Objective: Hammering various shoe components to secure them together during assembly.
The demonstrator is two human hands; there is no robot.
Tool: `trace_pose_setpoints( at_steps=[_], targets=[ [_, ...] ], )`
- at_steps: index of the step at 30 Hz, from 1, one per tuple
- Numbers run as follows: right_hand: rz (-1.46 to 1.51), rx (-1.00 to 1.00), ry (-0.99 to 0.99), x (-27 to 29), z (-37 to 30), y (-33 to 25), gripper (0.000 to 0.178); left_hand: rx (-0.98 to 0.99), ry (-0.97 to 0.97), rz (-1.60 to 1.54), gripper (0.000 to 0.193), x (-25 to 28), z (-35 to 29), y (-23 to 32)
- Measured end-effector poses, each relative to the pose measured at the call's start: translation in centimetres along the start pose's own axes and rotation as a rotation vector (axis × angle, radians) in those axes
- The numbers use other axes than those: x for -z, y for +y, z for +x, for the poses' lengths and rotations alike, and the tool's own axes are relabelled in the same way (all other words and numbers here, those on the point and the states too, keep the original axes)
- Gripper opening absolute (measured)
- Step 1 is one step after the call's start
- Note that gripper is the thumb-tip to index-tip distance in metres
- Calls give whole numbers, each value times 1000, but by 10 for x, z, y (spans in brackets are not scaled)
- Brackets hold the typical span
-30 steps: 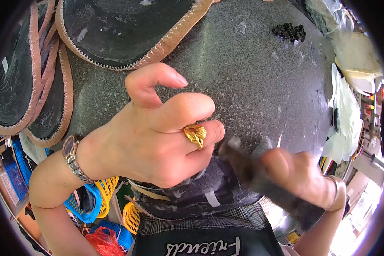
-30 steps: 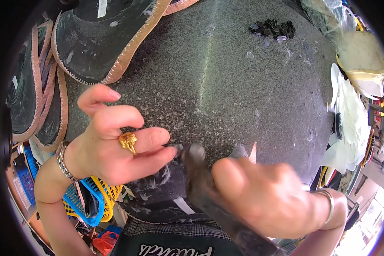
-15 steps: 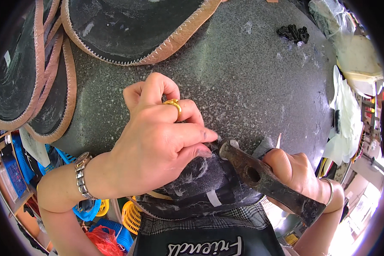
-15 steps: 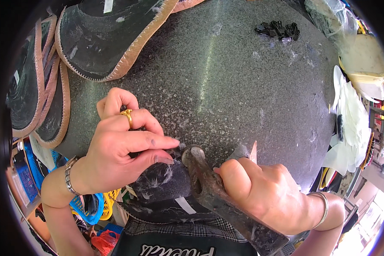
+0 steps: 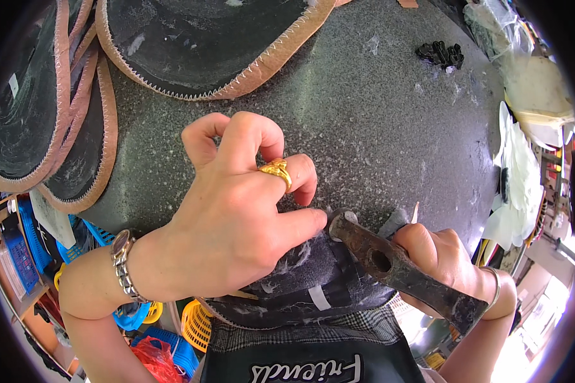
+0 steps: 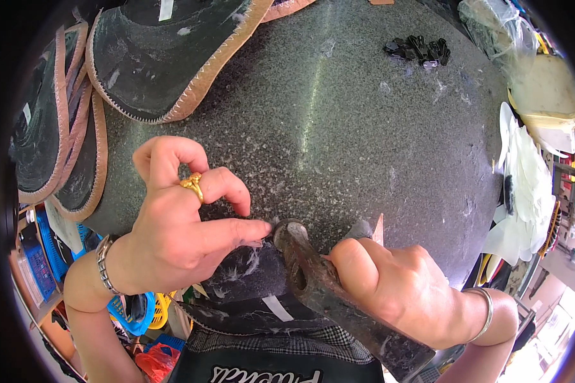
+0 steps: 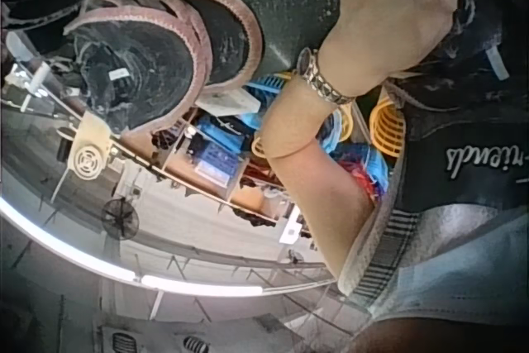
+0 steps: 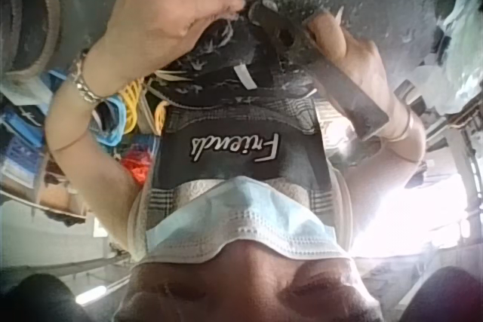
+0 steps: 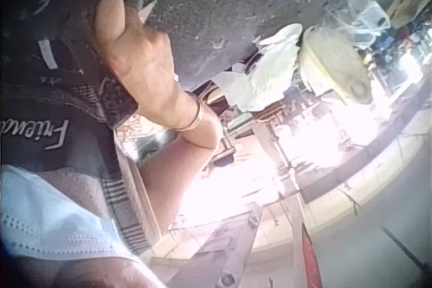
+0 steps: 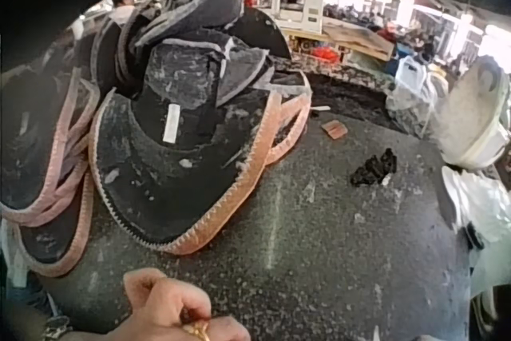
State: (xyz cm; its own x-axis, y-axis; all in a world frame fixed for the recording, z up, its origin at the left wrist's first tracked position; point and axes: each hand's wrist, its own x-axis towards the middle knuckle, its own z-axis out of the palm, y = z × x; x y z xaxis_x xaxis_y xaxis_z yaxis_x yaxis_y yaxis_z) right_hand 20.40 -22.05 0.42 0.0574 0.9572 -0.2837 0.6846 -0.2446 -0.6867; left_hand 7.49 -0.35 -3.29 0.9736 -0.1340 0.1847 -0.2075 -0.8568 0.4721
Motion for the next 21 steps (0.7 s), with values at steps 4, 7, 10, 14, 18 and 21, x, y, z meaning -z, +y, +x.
trace_pose_setpoints(
  at_steps=[4, 7, 10, 14, 18, 21],
  targets=[
    [-40, -3, 105, 5, 8, -4, 19, -28, 16, 64, 23, -1, -3, 1],
    [-160, 7, 7, 7, 13, -7, 19, -26, 13, 78, 23, 1, -5, 3],
    [-164, -8, 222, 6, 15, -14, 20, 42, 41, 36, 24, -4, -6, 4],
    [-87, 38, 130, -6, 8, 2, 20, 259, 98, -202, 25, -11, -7, 2],
    [-31, -8, 121, -5, 5, 4, 21, 212, 113, -251, 25, -15, -9, 1],
    [-20, -31, 110, -2, 4, 2, 20, 164, 91, -159, 23, -10, -9, 4]
  ],
)
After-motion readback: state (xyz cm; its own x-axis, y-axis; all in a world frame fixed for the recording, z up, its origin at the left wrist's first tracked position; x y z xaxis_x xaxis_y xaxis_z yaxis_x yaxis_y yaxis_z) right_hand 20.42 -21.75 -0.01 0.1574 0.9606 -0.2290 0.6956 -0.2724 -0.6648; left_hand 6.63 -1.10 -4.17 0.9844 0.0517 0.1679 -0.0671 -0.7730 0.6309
